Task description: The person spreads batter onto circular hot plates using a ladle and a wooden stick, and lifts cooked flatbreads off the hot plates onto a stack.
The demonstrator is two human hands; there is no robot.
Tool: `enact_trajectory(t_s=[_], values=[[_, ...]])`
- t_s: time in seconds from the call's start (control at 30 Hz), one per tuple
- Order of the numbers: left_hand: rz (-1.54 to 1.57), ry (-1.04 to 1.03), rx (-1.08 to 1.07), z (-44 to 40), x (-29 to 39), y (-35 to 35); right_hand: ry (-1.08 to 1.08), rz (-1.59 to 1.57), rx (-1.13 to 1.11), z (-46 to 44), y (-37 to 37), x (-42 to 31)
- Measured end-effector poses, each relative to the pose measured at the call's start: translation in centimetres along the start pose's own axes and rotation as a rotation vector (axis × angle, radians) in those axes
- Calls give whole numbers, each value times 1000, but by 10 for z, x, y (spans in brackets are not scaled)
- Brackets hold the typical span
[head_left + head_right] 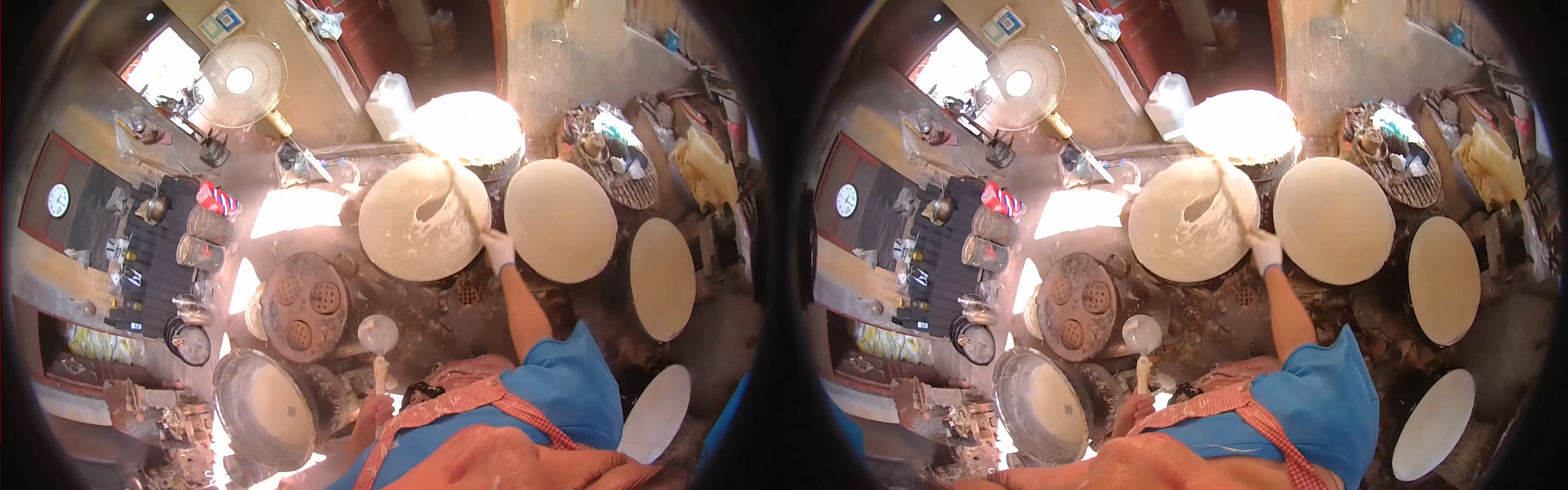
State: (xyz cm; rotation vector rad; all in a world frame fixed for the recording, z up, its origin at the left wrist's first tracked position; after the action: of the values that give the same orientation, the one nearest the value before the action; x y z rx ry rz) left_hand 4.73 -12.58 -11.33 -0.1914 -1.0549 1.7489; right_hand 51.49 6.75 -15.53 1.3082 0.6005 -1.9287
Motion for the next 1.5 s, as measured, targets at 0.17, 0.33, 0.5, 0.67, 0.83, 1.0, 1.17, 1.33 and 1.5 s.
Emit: enact_trajectory(t_s=[0.17,0.33,0.5,0.67,0.83,1.0,1.17,1.33,1.5], values=[[40,-55,139,18,22,9,92,502,-122,91,-57,-32],[98,-99,176,26,43,11,-371,-325,-54,101,0,25],[567,75,-32,9,39,2,-162,-75,-128,113,-42,63],[364,18,7,4,48,0,38,79,155,35,27,14],[164,-26,142,-16,64,-22,349,1155,303,51,-24,-67],[334,125,-35,-86,85,-34,670,1235,222,101,-5,-77],[222,-23,-60,-163,123,-91,481,1208,375,100,16,-45],[191,-202,99,-194,132,-124,561,1182,421,121,41,-38],[-100,-369,198,-230,116,-134,479,1410,447,170,7,11]])
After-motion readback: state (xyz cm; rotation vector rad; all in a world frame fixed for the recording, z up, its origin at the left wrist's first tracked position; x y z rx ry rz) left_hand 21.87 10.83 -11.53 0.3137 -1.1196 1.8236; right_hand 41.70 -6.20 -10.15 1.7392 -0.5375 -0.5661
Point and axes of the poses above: each hand's wrist, its own z-axis away from the middle knuckle, its own y-axis out of the back of the hand, x = y × z, the point moved 10 cm from there along -z, towards the middle knuckle, and after that the axes turned 14 degrees about -y, right-handed, at the moved point
